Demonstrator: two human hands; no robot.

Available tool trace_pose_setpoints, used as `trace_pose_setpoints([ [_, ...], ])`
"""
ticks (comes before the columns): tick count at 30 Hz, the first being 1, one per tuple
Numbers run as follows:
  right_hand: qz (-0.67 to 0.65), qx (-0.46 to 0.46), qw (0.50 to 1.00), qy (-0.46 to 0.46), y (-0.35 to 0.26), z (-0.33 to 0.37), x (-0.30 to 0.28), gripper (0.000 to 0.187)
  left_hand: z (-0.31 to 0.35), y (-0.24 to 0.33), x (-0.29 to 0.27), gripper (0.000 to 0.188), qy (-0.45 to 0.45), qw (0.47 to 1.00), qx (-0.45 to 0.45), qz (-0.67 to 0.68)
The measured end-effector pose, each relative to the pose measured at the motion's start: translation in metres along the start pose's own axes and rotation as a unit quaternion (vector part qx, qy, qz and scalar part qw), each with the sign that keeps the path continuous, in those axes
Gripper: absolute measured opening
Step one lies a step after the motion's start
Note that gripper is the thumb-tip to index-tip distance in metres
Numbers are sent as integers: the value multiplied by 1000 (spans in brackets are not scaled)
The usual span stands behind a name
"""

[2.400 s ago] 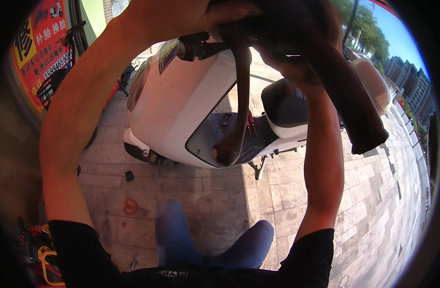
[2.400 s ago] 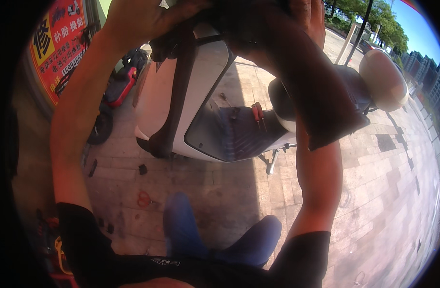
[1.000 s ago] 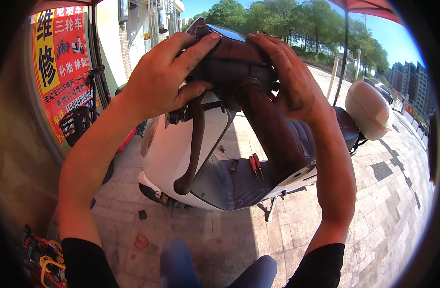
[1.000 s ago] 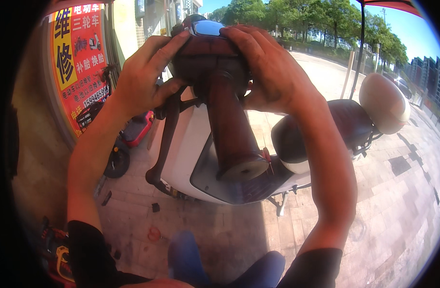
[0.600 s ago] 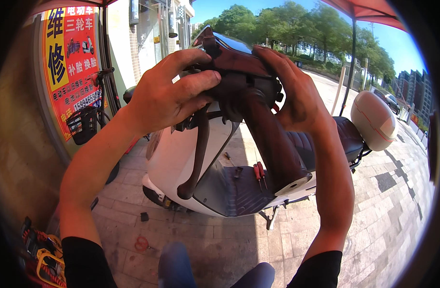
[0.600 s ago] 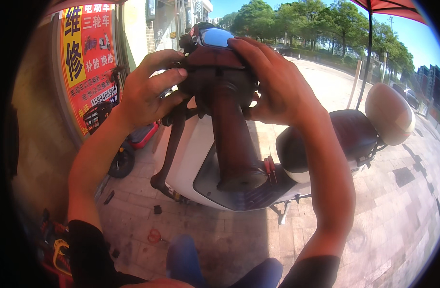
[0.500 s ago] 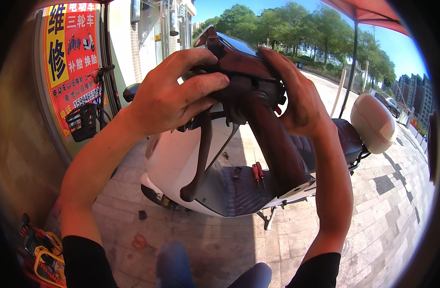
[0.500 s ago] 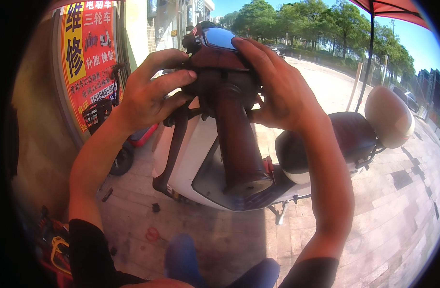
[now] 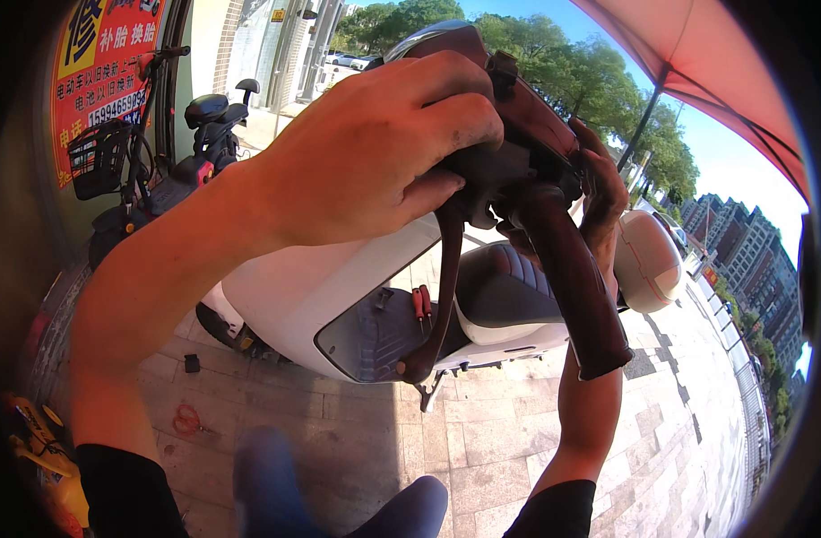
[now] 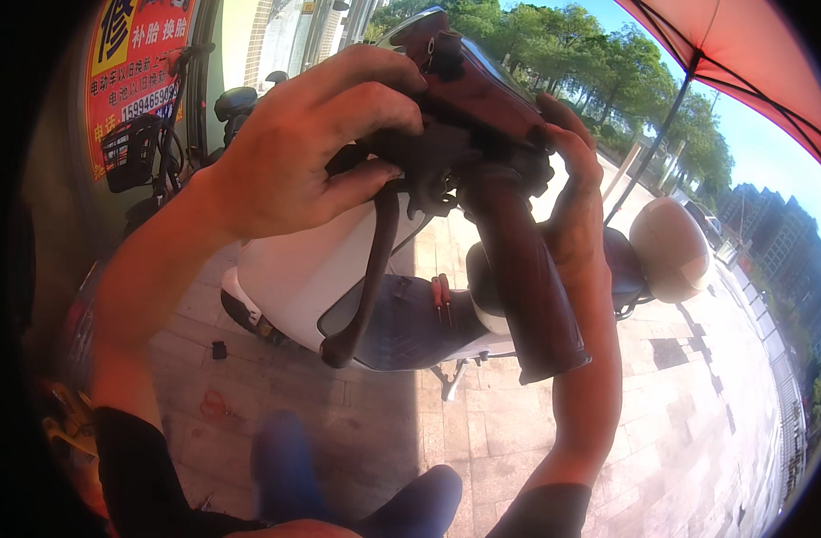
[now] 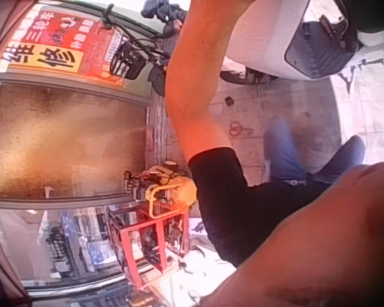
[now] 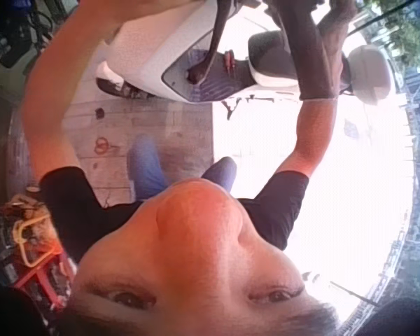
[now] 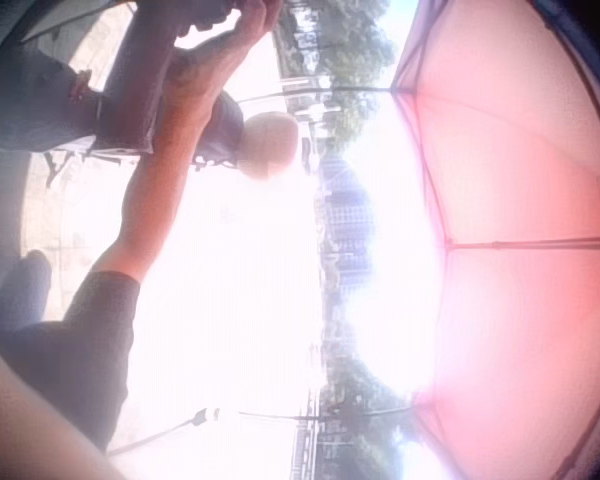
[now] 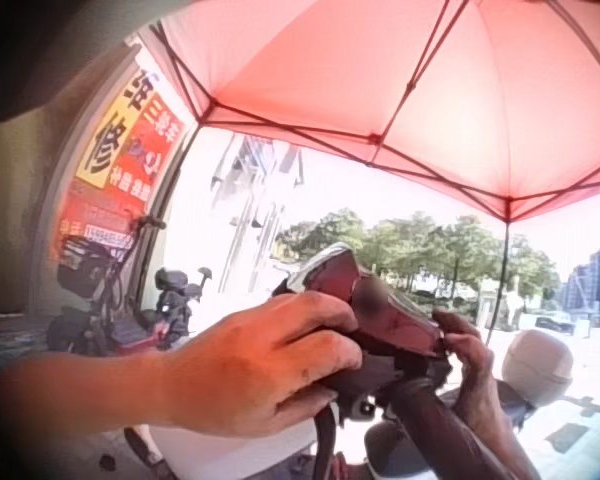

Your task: The person assembles the handlebar of a white electric scooter by attaching the front fairing, aligning the handlebar, and securing the brake lever and throttle. The person repeatedly adjusts and checks the fit of the components.

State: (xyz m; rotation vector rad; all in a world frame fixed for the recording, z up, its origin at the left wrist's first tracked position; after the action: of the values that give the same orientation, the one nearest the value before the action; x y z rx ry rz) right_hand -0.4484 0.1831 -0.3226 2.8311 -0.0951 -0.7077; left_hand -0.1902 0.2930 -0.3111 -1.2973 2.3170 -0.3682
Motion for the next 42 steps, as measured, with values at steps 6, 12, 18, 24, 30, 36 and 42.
trace_pose_setpoints([
  [6, 11, 40, 999, 20, -10, 2, 4, 97, 4, -2, 6, 41, 48, 999, 2, 16],
  [12, -38, 168, 985, -9, -23, 0, -3, 106, 9, -4, 8, 40, 28, 1000, 3, 2],
  [18, 63, 116, 991, -35, -17, 0, -8, 119, 17, -5, 12, 41, 57, 998, -11, 19],
  [24, 62, 125, 990, -16, -18, 0, -11, 113, 22, -3, 16, 42, 81, 996, -12, 30],
  [30, 87, 103, 991, 14, -22, 6, -8, 108, 19, 0, 22, 43, 103, 994, -14, 41],
  [36, 99, 99, 990, 20, -31, 18, 0, 102, 19, 0, 23, 43, 111, 992, -22, 52],
  [42, 116, 98, 988, 20, -37, 20, 3, 97, 22, 1, 19, 44, 106, 993, -30, 51],
])
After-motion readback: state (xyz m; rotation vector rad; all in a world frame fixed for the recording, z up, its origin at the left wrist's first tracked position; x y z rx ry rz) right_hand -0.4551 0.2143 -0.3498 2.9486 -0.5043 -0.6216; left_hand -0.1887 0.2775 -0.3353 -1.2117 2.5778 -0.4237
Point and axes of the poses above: each hand's wrist, its own z-axis away from the middle knuckle, its own x-axis out of the palm, y = z × x, the point moved 1 cm from there along -z, towards the middle knuckle, and after that the axes turned 14 degrees about -z, right-handed, at the moved point
